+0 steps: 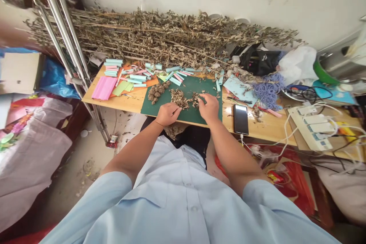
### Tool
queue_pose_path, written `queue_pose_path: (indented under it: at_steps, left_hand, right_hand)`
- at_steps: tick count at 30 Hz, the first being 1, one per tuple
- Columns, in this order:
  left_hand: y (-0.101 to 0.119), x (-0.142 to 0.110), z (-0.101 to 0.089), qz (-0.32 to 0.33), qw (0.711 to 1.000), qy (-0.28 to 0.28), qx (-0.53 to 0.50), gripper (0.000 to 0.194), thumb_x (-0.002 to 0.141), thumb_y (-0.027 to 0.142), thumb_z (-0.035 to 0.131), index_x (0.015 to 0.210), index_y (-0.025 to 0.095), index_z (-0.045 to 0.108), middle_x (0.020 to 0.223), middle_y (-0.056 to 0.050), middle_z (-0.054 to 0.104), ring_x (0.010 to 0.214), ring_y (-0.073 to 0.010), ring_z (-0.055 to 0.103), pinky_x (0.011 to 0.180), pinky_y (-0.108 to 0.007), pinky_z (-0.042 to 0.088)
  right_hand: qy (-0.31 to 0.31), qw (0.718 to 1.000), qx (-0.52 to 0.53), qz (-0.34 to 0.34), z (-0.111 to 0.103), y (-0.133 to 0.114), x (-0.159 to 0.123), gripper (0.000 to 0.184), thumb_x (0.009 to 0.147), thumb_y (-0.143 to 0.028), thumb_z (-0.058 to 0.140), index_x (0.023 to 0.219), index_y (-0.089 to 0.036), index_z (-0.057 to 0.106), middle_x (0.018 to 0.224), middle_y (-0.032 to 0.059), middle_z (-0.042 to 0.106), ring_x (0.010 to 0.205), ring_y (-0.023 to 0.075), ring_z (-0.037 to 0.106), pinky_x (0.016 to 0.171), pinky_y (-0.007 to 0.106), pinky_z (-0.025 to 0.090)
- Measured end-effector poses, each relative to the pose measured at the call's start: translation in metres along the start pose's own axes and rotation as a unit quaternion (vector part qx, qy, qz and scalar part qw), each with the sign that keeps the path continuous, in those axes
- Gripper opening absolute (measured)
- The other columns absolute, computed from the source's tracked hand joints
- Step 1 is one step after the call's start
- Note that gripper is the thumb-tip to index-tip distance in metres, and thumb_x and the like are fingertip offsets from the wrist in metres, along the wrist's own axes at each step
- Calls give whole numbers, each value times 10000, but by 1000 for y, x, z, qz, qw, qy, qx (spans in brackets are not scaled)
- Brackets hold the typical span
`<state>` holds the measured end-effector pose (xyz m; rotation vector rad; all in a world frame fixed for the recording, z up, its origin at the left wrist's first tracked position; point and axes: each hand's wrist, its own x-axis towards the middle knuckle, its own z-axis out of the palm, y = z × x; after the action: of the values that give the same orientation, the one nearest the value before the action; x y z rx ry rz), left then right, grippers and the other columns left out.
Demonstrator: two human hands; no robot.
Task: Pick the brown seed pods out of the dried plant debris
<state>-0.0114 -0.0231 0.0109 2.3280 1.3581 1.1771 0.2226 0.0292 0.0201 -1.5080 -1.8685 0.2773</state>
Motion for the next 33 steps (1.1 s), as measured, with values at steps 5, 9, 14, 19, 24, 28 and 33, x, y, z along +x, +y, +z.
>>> queue_pose_path:
  at_steps: [5, 9, 14, 19, 24, 28, 33]
  left_hand:
    - [0, 0, 0, -2, 1000, -1, 7, 319, 1014, 330, 495, 790, 190, 674, 748, -69, 672, 749, -186, 636, 733, -329, 492]
    - [-1, 0, 2, 2, 1000, 0, 14, 315, 1014, 328, 494, 793, 191, 672, 746, -66, 664, 748, -185, 629, 730, -326, 483]
    - [-2, 0, 3, 6, 1000, 0, 19, 340, 1017, 339, 482, 774, 190, 668, 732, -67, 655, 736, -185, 620, 725, -324, 478]
    - [-1, 1, 2, 1, 1000, 2, 7, 350, 1016, 335, 480, 753, 187, 659, 730, -68, 658, 731, -185, 620, 728, -324, 480]
    - [-3, 0, 2, -6, 1000, 4, -3, 364, 1011, 331, 491, 713, 190, 644, 730, -67, 655, 731, -182, 620, 714, -322, 478]
    - [-4, -1, 2, 3, 1000, 12, -7, 338, 1010, 332, 500, 753, 191, 668, 739, -68, 665, 747, -182, 628, 735, -320, 488]
    - [-5, 1, -1, 11, 1000, 11, -16, 327, 1010, 331, 502, 770, 186, 672, 744, -68, 668, 741, -176, 626, 738, -313, 490]
  right_hand:
    - [-116, 992, -35, -33, 0, 9, 34, 315, 955, -220, 492, 1121, -226, 760, 1165, 87, 735, 1100, 293, 619, 1016, 465, 472]
    - [-178, 981, -69, -44, 10, 5, 50, 277, 898, -158, 545, 1029, -237, 776, 1125, 74, 729, 1060, 278, 620, 970, 424, 488]
    - [-213, 973, -90, 7, 13, 5, 56, 229, 861, -167, 579, 983, -233, 762, 1102, 76, 707, 949, 244, 637, 884, 375, 506]
    - [-160, 985, -59, 9, 7, 15, 52, 216, 871, -194, 550, 959, -219, 746, 1040, 77, 727, 928, 249, 644, 882, 397, 518]
    - [-87, 996, -20, 6, 4, 25, 44, 268, 929, -293, 531, 1090, -207, 727, 1139, 112, 737, 1068, 294, 650, 1001, 494, 510]
    - [-105, 994, -18, -1, 8, 14, 23, 398, 965, -406, 529, 1260, -187, 682, 1403, 137, 632, 1334, 312, 546, 1159, 529, 414]
    - [-108, 993, 7, -45, 3, 9, 7, 470, 1025, -483, 425, 1363, -220, 620, 1469, 103, 591, 1448, 264, 457, 1235, 508, 327]
